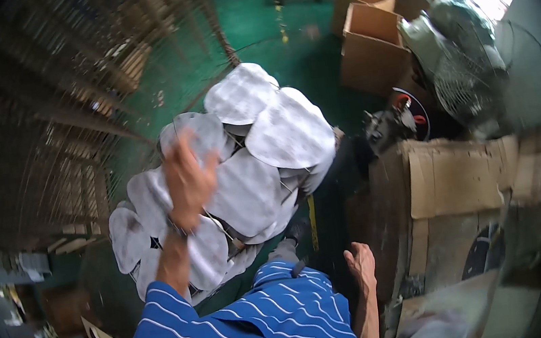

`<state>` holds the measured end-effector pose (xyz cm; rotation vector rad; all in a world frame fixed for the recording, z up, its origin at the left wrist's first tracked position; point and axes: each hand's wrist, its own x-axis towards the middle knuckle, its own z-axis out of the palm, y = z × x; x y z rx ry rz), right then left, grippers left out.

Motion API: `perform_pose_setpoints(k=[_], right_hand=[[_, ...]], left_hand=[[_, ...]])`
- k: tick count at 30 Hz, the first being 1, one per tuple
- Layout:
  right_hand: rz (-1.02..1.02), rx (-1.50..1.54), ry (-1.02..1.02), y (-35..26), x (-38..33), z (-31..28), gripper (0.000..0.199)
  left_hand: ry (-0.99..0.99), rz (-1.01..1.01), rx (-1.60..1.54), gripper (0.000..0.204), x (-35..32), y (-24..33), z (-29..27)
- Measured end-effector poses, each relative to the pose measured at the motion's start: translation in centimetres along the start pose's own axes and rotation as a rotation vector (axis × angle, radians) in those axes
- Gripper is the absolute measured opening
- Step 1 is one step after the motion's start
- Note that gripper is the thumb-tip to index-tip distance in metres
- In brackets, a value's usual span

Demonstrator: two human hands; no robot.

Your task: Picking up white padded inserts from a stack and placing them onto a wire drying rack.

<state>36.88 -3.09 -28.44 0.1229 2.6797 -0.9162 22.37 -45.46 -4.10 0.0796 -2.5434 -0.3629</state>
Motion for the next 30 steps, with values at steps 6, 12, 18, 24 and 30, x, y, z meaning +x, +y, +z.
perform_pose_setpoints(k=[6,12,18,24,30], right_hand=[[0.132,0.017,-0.022,1.6,-0.9,0.7,0.049],[0.311,0.069,0.107,3.0,-4.7,-0.2,0.051],[0.464,0.14,0.309,3.6,-7.0,1.4,0.046],[0.682,0.271,0.61,7.5,-12.7,4.7,0.039],[0.902,0.256,0.921,13.4,-19.4,0.9,0.029]], left_hand=[[-0.644,-0.018,-0.268,0.066,-20.2,-0.2,17.9],[-0.87,0.224,-0.158,0.054,-20.0,1.3,23.7],[-0.955,0.492,-0.513,0.049,-15.3,4.2,26.2],[-1.21,0.679,-0.504,0.044,-14.0,9.9,27.2],[-1.356,0.729,-0.548,0.04,-17.7,16.7,24.4]])
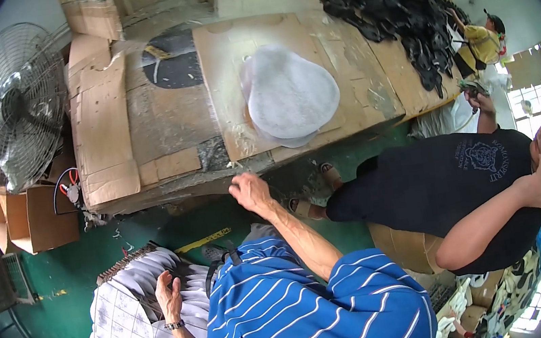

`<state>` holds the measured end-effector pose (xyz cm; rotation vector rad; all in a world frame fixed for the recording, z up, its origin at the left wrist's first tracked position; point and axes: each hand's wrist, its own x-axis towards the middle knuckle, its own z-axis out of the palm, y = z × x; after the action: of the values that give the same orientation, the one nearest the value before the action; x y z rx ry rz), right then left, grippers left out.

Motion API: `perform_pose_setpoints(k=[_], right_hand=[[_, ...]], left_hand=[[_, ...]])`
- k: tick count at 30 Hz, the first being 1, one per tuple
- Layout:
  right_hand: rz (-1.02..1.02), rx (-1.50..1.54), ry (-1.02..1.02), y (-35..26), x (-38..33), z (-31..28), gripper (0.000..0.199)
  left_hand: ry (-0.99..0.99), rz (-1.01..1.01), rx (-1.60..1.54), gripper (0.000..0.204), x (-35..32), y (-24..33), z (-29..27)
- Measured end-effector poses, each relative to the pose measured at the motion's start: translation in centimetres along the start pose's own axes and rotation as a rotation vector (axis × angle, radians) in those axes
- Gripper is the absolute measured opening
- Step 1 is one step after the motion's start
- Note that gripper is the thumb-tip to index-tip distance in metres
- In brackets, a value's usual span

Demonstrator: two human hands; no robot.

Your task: Picking up white padded inserts from a stack and placing them onto a wire drying rack.

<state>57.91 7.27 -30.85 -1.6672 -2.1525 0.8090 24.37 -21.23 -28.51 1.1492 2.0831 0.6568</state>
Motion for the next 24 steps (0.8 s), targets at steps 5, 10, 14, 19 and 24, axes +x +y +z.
perform_pose_setpoints(k=[5,10,14,19,24], right_hand=[[0.107,-0.229,0.583,7.9,6.5,-8.1,0.032],[0.179,-0.339,0.509,15.2,10.2,-12.2,0.032],[0.117,-0.347,0.391,18.0,11.1,-13.0,0.032],[0.036,-0.398,0.302,15.0,10.5,-13.9,0.039],[0.03,-0.417,0.35,15.4,10.2,-14.0,0.047]], left_hand=[[-0.105,0.033,0.023,0.042,1.4,5.9,2.7],[-0.147,0.003,0.047,0.04,2.3,9.1,4.8],[-0.148,0.031,0.072,0.039,3.1,11.1,5.6],[-0.097,0.054,0.119,0.04,3.7,12.6,5.9],[-0.067,-0.001,0.043,0.04,2.8,11.9,7.1]])
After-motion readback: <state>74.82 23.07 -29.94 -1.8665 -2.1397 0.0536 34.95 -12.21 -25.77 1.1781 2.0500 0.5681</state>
